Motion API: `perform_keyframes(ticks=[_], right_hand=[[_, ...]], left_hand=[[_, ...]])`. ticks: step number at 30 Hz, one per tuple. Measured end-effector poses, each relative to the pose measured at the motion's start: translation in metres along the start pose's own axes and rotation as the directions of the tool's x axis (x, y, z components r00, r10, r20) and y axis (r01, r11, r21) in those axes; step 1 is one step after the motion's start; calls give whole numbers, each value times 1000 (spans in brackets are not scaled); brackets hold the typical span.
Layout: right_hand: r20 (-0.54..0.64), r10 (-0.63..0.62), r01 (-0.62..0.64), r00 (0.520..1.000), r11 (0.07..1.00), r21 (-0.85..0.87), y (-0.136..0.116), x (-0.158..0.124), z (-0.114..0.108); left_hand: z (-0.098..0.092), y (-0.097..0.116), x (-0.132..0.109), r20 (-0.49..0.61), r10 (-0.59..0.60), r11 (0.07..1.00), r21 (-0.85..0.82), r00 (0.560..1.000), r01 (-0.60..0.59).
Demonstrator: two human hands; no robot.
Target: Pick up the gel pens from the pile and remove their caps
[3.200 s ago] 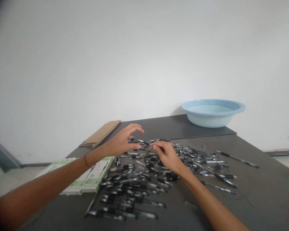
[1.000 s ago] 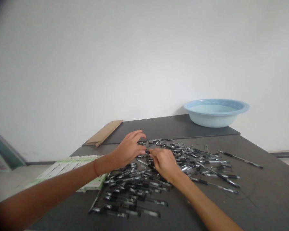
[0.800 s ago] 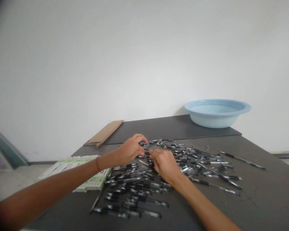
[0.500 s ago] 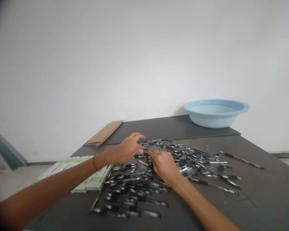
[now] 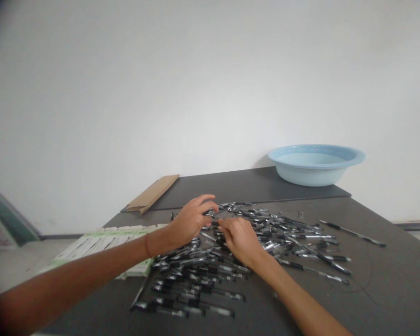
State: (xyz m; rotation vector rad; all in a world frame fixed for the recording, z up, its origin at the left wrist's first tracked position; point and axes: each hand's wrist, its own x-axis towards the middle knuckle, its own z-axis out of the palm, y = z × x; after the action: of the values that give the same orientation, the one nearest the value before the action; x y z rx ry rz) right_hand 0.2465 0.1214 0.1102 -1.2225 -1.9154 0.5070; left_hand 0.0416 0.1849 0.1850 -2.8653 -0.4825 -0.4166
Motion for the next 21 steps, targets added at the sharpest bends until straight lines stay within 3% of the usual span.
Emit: perform_keyframes(ticks=[4,6,9,10,12,13,14,16,17,18,21], right_hand=[[162,133,-179,978,930,320,4,2,-1],[238,183,-274,954,857,437,5,3,-2],[245,251,-347,937,754,558,8,5,-6],[219,277,-353,936,727,589,10,6,-8],[137,333,-339,933,685,644,14,9,-14],[90,359,-323,929,669,669,16,10,-18],[45,381,-304,923,656,690,19,11,-21],[-30,413,-266,910,639,722,22,12,-25],[-59,424,-250,904,633,733,22,12,-27],[-82,433,-236,898,629,740,23,12,-27],[-124,451,-211,884,621,755,23,12,-27]], left_hand=[[1,10,-2,-35,296,908,319,954,-270],[-7,12,0,-23,349,869,381,937,-314],[-29,16,2,-92,170,923,364,981,-125],[-37,19,0,-123,65,960,280,990,-28],[-51,31,-12,-109,-174,984,-60,979,169],[-55,39,-22,-26,-268,922,-298,963,249],[-57,49,-33,103,-323,782,-530,941,327],[-50,73,-60,465,-204,378,-774,861,508],[-42,85,-73,562,-111,268,-777,820,569],[-31,96,-85,587,-63,238,-777,807,583],[6,121,-110,479,-95,238,-841,873,487]])
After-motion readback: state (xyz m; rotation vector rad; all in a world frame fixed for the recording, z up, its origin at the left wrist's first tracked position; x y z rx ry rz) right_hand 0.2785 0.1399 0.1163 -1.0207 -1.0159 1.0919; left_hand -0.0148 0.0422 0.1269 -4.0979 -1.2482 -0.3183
